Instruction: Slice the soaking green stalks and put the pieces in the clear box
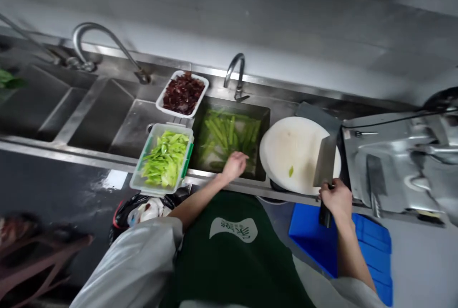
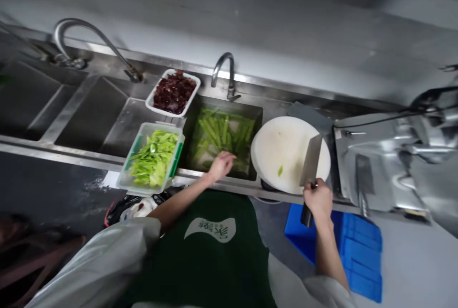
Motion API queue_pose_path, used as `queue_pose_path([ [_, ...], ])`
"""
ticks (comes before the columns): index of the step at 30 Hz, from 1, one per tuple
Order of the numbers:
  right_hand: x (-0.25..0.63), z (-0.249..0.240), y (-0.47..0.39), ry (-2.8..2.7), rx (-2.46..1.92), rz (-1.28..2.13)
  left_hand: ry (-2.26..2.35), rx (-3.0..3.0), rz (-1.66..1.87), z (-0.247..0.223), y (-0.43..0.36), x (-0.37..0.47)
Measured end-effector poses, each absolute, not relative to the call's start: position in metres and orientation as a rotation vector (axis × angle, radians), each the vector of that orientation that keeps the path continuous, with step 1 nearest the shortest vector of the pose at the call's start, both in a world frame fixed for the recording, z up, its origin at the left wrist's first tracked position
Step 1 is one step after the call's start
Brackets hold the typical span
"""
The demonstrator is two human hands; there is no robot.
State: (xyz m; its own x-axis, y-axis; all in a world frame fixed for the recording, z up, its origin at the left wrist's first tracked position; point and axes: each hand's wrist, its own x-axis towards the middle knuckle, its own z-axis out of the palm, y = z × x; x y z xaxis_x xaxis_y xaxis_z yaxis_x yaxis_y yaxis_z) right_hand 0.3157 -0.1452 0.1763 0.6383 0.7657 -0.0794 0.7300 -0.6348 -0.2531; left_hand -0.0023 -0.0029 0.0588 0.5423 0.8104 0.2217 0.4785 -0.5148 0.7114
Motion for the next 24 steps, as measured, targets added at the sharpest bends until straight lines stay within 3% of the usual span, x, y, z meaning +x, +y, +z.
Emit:
queue_pose_path([
  [3, 0.362, 0.168, -0.180, -1.123, -2.720, 0.372, 0.751, 2.319, 0.471, 0.055, -0.022, 0.111],
  [6, 0.388, 0.157, -0.212, -1.015, -2.655, 0.517, 0.750, 2.361, 0.260, 0.045, -0.034, 0.191],
  [13, 0.433, 0.126, -0.237, -1.033, -2.550, 0.629, 0.819, 2.395, 0.035, 0.028, -0.044, 0.245],
  [16, 0.442, 0.117, -0.219, -1.182, -2.549, 0.547, 0.854, 2.381, 0.035, 0.031, -0.042, 0.242],
  [19, 0.437, 0.116, -0.191, -1.389, -2.603, 0.458, 1.044, 2.249, 0.254, 0.040, -0.028, 0.203],
  [24, 0.407, 0.118, -0.153, -1.596, -2.845, 0.357, 1.904, 1.950, 0.696, 0.065, 0.006, 0.022],
])
